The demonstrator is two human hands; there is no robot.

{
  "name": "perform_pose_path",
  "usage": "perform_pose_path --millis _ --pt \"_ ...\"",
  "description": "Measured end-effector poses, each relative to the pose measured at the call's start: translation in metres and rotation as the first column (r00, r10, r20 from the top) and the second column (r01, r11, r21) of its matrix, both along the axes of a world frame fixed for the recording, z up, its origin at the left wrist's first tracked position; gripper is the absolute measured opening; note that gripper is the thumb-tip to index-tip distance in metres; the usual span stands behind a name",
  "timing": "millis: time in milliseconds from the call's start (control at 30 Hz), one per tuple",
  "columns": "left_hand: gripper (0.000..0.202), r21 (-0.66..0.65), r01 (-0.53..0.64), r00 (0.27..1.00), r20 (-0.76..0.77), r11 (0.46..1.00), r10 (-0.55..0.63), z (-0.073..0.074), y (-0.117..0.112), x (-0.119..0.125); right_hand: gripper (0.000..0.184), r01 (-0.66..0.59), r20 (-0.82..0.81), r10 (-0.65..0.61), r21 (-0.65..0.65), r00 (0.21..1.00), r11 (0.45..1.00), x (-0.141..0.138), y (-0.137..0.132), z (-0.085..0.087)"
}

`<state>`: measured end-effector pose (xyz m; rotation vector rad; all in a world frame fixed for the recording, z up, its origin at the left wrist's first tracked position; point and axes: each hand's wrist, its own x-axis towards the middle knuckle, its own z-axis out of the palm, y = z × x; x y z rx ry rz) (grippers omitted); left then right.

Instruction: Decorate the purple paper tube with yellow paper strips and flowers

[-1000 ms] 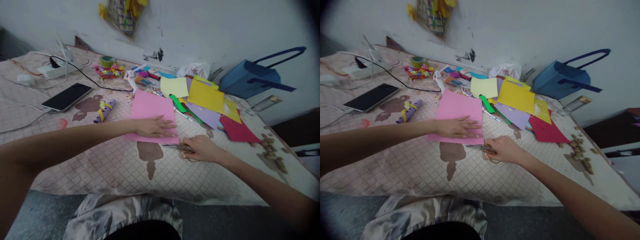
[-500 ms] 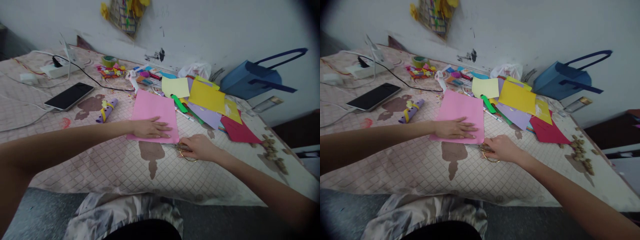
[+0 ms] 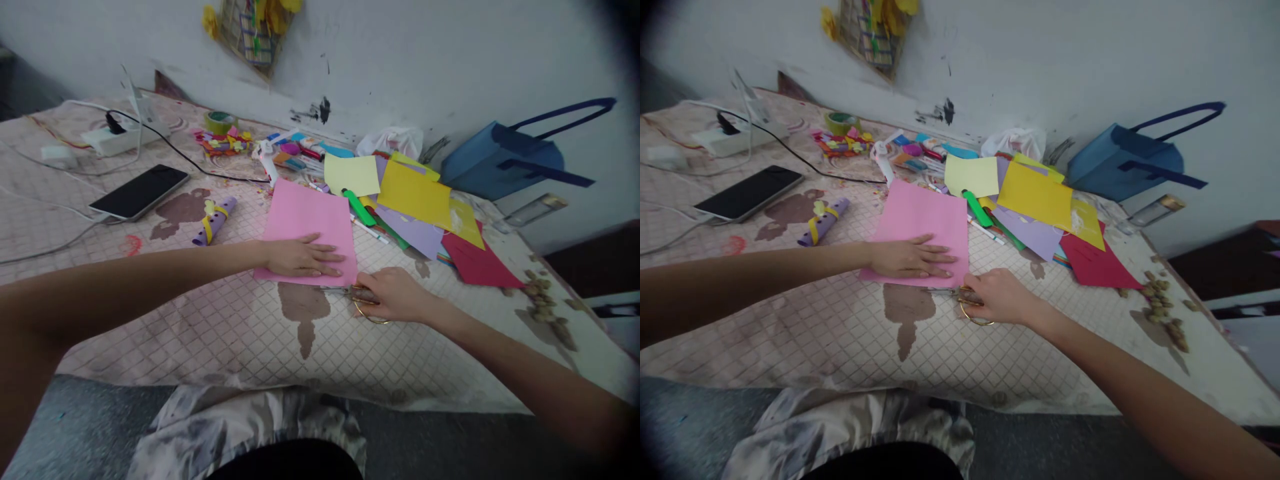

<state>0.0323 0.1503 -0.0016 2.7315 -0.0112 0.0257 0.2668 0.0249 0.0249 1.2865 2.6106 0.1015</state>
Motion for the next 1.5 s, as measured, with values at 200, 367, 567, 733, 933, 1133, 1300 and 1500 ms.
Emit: perform_pose_path --millis 200,367,567,733,933,1133,1300,1500 --pt "0.042 0.018 0.024 0.999 0.033 1.000 -0.025 -0.002 0.002 0.000 0.045 -0.017 -0.005 0.017 0.006 1.000 1.000 0.005 0.002 -0.007" --pt "0.043 0.036 0.015 1.000 -0.005 0.999 -0.015 -0.001 0.001 0.000 0.045 -0.024 -0.019 0.024 0.002 1.000 1.000 0.002 0.002 -0.004" --pt "0.045 0.066 0.016 0.999 -0.048 0.998 -0.013 -0.001 0.000 0.000 0.050 -0.020 -0.010 0.020 -0.007 1.000 1.000 -0.011 0.006 0.000" --pt "0.045 0.045 0.006 0.998 -0.060 0.999 -0.004 0.000 0.000 0.000 0.050 -0.021 -0.006 0.021 0.003 1.000 1.000 -0.009 0.006 -0.005" --pt "0.043 0.034 0.022 0.999 0.026 0.999 -0.023 -0.004 0.001 -0.001 0.041 -0.026 -0.019 0.026 0.001 0.999 1.000 -0.005 0.004 -0.007" --pt "0.040 -0.042 -0.031 0.999 0.036 0.999 0.033 -0.002 0.000 -0.001 0.046 -0.020 -0.042 0.019 -0.019 0.999 1.000 -0.015 0.007 -0.003" --pt "0.042 -0.010 -0.024 1.000 0.013 1.000 0.025 -0.004 -0.001 0.000 0.052 -0.020 -0.036 0.019 -0.023 0.999 1.000 -0.019 0.009 -0.003" --pt "0.046 0.048 -0.011 1.000 0.008 0.999 0.010 0.000 0.002 -0.005 0.049 -0.019 -0.021 0.019 -0.009 1.000 1.000 -0.019 0.008 -0.004"
